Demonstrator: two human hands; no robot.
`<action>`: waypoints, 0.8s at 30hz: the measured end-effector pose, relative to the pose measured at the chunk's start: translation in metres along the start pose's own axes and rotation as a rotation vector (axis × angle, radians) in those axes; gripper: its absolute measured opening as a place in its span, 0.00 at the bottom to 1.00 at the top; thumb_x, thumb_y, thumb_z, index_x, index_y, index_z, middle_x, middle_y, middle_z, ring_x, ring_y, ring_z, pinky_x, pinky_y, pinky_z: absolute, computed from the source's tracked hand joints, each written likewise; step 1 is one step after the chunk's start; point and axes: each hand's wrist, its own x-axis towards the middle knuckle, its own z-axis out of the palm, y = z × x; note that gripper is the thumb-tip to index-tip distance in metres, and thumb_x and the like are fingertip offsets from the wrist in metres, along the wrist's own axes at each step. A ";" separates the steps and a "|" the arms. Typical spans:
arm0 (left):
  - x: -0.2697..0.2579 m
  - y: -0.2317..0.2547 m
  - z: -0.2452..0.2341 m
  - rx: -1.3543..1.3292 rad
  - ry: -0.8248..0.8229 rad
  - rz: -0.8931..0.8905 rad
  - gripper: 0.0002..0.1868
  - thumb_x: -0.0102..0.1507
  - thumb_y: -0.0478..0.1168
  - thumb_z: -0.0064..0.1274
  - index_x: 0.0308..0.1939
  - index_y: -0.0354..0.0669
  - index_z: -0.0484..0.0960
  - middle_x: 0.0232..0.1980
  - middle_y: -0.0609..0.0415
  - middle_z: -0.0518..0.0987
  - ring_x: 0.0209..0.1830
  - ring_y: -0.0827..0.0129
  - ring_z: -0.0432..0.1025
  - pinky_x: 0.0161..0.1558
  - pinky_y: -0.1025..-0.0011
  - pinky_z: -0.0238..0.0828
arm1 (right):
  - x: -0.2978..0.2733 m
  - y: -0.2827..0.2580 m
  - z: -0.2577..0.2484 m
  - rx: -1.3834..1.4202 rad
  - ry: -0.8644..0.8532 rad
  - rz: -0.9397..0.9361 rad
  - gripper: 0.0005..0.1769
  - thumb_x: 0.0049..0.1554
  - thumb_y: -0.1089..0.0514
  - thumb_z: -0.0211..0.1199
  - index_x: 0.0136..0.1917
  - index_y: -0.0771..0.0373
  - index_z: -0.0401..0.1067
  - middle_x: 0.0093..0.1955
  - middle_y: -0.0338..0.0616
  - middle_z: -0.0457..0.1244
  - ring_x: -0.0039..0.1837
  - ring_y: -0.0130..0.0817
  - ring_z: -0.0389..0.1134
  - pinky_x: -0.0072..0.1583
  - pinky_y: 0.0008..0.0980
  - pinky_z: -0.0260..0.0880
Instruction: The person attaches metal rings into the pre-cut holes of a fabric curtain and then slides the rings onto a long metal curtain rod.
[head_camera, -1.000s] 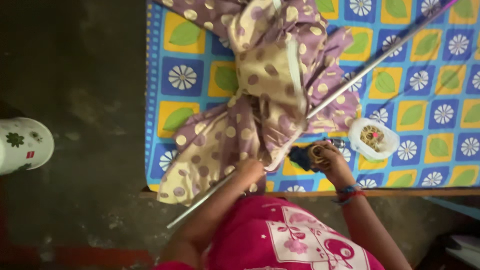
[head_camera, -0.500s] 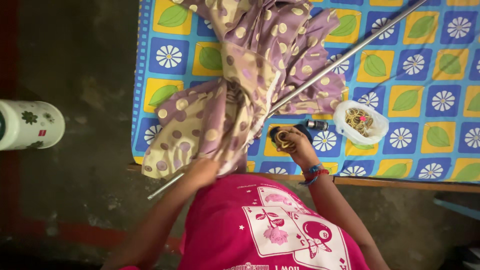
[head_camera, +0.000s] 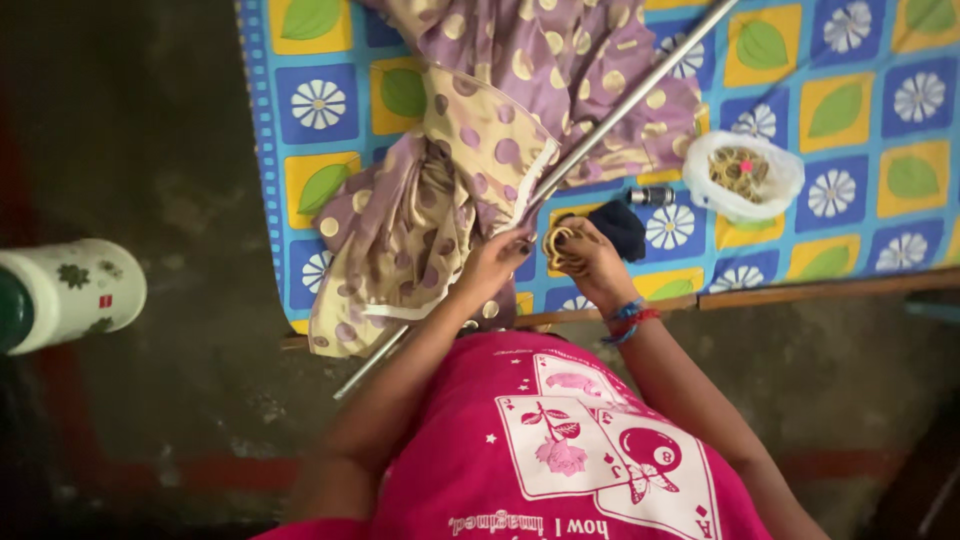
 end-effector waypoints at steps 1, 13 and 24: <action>0.012 0.006 0.007 -0.047 0.011 0.158 0.22 0.64 0.39 0.59 0.62 0.40 0.79 0.46 0.51 0.84 0.43 0.74 0.77 0.45 0.75 0.74 | 0.000 0.003 0.006 0.007 0.021 -0.006 0.13 0.61 0.69 0.57 0.60 0.67 0.67 0.51 0.46 0.66 0.48 0.35 0.69 0.49 0.33 0.72; 0.069 0.011 -0.044 -0.753 -0.101 -0.158 0.10 0.66 0.35 0.56 0.49 0.32 0.83 0.36 0.54 0.83 0.31 0.75 0.76 0.36 0.75 0.77 | 0.003 -0.007 0.001 -0.010 0.478 -0.060 0.07 0.63 0.59 0.58 0.54 0.60 0.69 0.47 0.42 0.68 0.49 0.35 0.73 0.48 0.38 0.76; 0.189 0.047 -0.042 0.464 0.284 0.396 0.10 0.59 0.31 0.60 0.45 0.41 0.87 0.42 0.46 0.84 0.36 0.58 0.80 0.40 0.64 0.76 | 0.117 0.014 -0.090 -0.225 0.488 0.116 0.13 0.55 0.68 0.60 0.55 0.66 0.71 0.41 0.52 0.67 0.37 0.40 0.71 0.38 0.37 0.75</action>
